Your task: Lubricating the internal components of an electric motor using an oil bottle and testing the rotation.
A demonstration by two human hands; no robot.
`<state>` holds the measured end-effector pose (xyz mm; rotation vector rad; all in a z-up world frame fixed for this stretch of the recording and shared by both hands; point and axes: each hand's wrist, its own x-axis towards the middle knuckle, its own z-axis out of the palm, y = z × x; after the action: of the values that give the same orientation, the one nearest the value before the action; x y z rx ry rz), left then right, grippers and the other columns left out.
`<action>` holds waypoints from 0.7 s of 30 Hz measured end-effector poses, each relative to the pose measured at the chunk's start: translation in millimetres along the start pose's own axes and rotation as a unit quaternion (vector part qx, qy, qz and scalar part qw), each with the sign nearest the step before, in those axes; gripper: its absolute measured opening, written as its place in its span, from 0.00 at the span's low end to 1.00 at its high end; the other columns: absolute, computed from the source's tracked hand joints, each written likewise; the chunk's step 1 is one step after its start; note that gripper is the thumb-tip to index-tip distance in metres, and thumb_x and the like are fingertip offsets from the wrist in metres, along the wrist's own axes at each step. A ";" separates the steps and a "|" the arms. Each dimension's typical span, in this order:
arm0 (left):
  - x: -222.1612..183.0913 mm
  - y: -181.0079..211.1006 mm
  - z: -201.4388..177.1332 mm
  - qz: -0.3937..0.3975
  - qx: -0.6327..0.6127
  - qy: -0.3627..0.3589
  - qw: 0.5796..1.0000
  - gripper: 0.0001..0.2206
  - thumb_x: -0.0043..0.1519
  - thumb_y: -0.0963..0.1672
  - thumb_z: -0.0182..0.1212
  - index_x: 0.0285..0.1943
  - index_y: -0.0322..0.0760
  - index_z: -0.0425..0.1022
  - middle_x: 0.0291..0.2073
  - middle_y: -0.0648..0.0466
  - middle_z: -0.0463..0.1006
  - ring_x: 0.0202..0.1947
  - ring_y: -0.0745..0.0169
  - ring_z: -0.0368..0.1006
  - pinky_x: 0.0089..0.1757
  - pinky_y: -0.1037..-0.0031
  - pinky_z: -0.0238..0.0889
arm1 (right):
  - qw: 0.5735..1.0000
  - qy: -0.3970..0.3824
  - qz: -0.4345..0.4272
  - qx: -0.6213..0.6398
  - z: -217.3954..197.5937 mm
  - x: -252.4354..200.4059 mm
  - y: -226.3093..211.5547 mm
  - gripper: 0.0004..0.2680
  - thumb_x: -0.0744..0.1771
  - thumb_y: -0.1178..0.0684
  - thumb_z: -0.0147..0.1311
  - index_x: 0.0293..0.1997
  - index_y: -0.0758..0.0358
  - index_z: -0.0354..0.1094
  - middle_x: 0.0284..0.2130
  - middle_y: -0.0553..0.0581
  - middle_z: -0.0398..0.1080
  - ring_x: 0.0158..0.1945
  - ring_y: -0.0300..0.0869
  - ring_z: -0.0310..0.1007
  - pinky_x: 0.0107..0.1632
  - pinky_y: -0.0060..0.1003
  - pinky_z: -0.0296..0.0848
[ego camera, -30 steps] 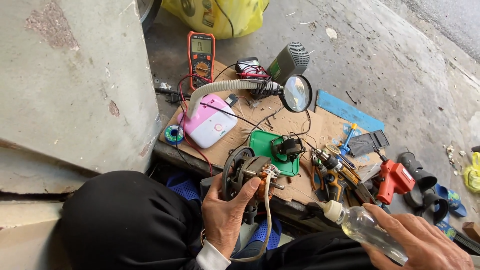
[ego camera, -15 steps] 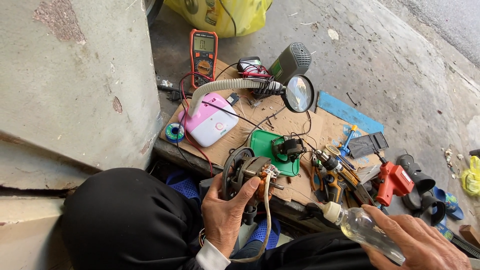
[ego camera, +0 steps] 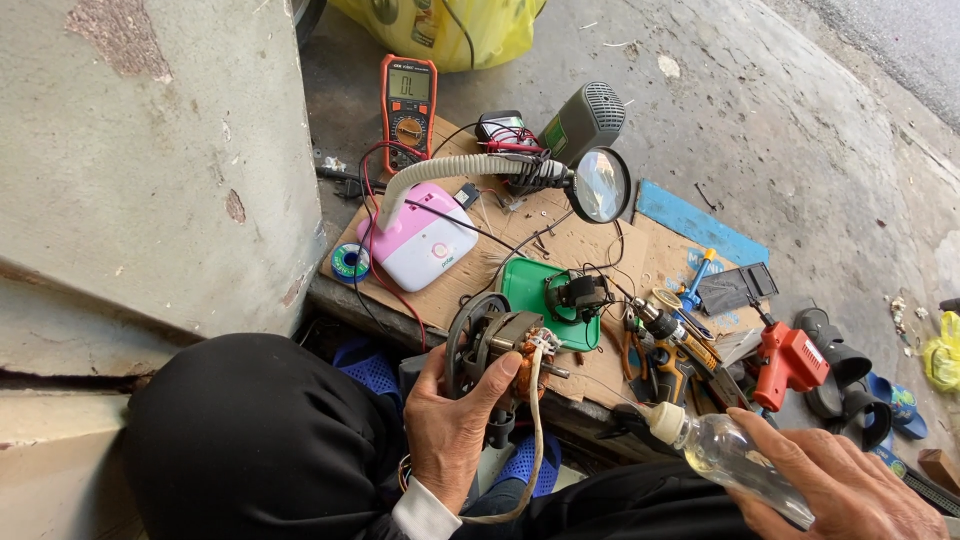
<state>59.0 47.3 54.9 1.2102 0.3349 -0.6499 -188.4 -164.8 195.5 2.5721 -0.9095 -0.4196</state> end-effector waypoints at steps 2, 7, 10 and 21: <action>-0.5 1.5 0.1 -0.002 -0.002 0.000 1.000 0.18 0.47 0.45 0.85 0.45 0.37 0.89 0.35 0.53 0.94 0.34 0.69 0.84 0.43 0.77 0.81 | 1.000 -0.015 0.003 -0.001 0.3 0.4 0.9 0.34 0.60 0.28 0.64 0.77 0.09 0.56 0.52 0.21 0.79 0.57 0.29 0.81 0.59 0.30 0.79; -2.4 6.2 0.8 -0.016 -0.001 0.005 1.000 0.20 0.46 0.45 0.85 0.48 0.37 0.90 0.36 0.52 0.94 0.35 0.68 0.85 0.44 0.77 0.82 | 1.000 -0.003 -0.007 0.009 1.0 -0.2 2.2 0.34 0.60 0.30 0.65 0.77 0.11 0.57 0.53 0.21 0.78 0.56 0.29 0.81 0.59 0.31 0.79; -2.8 7.7 -0.3 -0.012 0.016 0.006 1.000 0.20 0.46 0.46 0.85 0.48 0.39 0.90 0.36 0.53 0.94 0.36 0.68 0.86 0.44 0.77 0.82 | 1.000 0.003 -0.016 0.012 3.0 0.3 4.2 0.34 0.60 0.30 0.66 0.77 0.13 0.58 0.52 0.23 0.79 0.54 0.30 0.82 0.57 0.32 0.79; -2.9 7.7 -0.5 -0.012 0.024 0.009 1.000 0.20 0.46 0.46 0.85 0.47 0.39 0.90 0.35 0.54 0.93 0.35 0.69 0.84 0.43 0.77 0.81 | 1.000 0.001 -0.019 0.010 3.3 -0.2 4.1 0.34 0.60 0.30 0.66 0.78 0.12 0.57 0.52 0.23 0.79 0.54 0.31 0.82 0.57 0.33 0.80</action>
<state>61.5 50.1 62.2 1.2601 0.3513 -0.6717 -192.1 -168.5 194.4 2.6102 -0.8705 -0.4207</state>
